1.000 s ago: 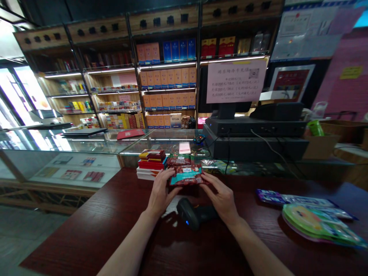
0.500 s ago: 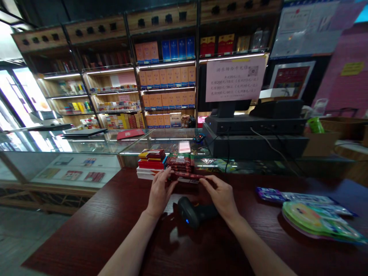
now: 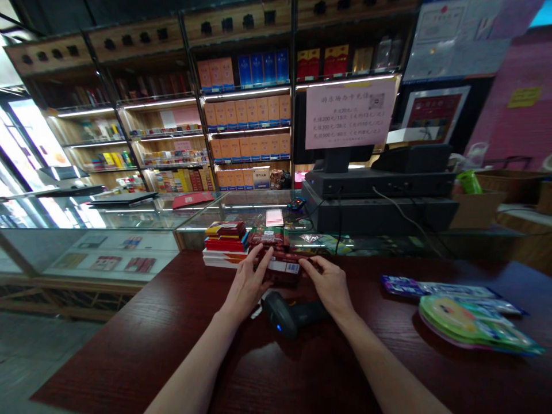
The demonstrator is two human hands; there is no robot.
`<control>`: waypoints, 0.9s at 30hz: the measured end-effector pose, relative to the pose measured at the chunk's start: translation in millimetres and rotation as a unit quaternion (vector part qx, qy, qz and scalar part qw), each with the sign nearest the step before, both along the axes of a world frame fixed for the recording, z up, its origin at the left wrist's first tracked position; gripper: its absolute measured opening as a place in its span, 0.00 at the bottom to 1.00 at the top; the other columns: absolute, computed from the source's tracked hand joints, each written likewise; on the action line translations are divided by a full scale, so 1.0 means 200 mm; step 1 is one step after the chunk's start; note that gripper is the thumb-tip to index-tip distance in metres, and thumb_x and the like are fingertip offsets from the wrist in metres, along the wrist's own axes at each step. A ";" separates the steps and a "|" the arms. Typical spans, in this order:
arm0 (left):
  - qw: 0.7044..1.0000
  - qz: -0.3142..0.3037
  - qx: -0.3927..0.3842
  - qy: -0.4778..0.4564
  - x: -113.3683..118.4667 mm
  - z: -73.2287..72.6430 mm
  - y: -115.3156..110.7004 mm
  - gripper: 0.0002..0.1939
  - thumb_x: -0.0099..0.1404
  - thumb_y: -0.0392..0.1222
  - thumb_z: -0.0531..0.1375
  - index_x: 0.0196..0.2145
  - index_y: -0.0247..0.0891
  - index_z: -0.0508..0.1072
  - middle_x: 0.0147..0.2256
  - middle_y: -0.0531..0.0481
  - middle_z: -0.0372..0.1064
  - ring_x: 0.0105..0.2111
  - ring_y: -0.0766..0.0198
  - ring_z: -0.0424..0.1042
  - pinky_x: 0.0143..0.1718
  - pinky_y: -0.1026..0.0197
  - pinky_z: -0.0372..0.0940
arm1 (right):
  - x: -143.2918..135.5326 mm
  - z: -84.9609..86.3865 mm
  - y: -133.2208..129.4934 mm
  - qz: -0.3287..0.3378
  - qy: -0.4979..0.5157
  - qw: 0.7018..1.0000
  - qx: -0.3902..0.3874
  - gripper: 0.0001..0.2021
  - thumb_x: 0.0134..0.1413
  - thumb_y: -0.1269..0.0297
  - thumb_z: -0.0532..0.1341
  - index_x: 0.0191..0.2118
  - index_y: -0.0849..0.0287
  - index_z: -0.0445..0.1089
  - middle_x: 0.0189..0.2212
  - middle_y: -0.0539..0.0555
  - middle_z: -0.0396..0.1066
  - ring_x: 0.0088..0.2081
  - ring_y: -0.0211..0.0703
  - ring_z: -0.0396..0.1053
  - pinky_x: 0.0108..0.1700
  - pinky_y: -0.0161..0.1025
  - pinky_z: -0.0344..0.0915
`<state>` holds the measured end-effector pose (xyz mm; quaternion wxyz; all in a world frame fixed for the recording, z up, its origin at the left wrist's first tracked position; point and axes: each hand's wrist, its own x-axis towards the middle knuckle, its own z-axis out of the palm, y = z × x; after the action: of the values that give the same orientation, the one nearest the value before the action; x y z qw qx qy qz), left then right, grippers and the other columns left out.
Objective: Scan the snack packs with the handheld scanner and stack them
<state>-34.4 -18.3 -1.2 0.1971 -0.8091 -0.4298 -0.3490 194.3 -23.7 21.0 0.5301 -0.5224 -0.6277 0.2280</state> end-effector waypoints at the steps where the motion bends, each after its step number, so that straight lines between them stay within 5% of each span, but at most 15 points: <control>1: 1.000 0.000 -0.004 0.001 0.00 0.00 0.00 0.49 0.63 0.35 0.64 0.72 0.48 0.39 0.68 0.35 0.46 0.63 0.43 0.60 0.59 0.41 0.65 | 0.00 0.00 0.00 0.000 -0.003 1.000 0.001 0.21 0.57 0.42 0.60 0.32 0.55 0.77 0.24 0.53 0.78 0.30 0.49 0.76 0.32 0.38 0.66; 7: 0.999 -0.019 -0.015 0.033 -0.01 0.00 0.01 0.49 0.63 0.33 0.62 0.72 0.45 0.37 0.71 0.34 0.42 0.63 0.43 0.61 0.58 0.42 0.64 | 0.00 0.01 0.01 -0.005 0.005 1.000 0.003 0.22 0.57 0.41 0.59 0.30 0.55 0.77 0.23 0.54 0.78 0.29 0.50 0.77 0.31 0.38 0.66; 14: 0.997 -0.014 -0.033 0.068 0.00 0.01 0.00 0.46 0.63 0.31 0.60 0.71 0.46 0.41 0.68 0.41 0.52 0.60 0.47 0.64 0.58 0.45 0.63 | 0.01 -0.01 0.02 -0.002 0.012 1.000 -0.021 0.19 0.56 0.43 0.61 0.31 0.55 0.76 0.24 0.53 0.78 0.29 0.49 0.78 0.31 0.37 0.67; 23: 0.999 0.009 0.012 0.029 -0.10 0.01 0.02 0.46 0.64 0.36 0.61 0.72 0.43 0.40 0.66 0.38 0.56 0.62 0.48 0.62 0.60 0.46 0.60 | 0.01 -0.06 0.05 0.102 0.061 0.993 -0.011 0.21 0.60 0.50 0.59 0.53 0.58 0.70 0.33 0.53 0.79 0.33 0.45 0.78 0.39 0.40 0.72; 27: 1.000 0.017 0.024 0.009 -0.15 0.03 0.02 0.43 0.64 0.34 0.60 0.71 0.44 0.44 0.66 0.39 0.57 0.62 0.49 0.63 0.60 0.46 0.61 | 0.03 -0.05 0.05 0.135 0.009 0.991 -0.010 0.20 0.60 0.53 0.59 0.53 0.58 0.70 0.32 0.51 0.78 0.35 0.44 0.77 0.41 0.40 0.70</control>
<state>-63.7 -14.8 3.8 0.2265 -0.7999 -0.4329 -0.3485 200.4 -14.3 10.4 0.4952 -0.4358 -0.6854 0.3085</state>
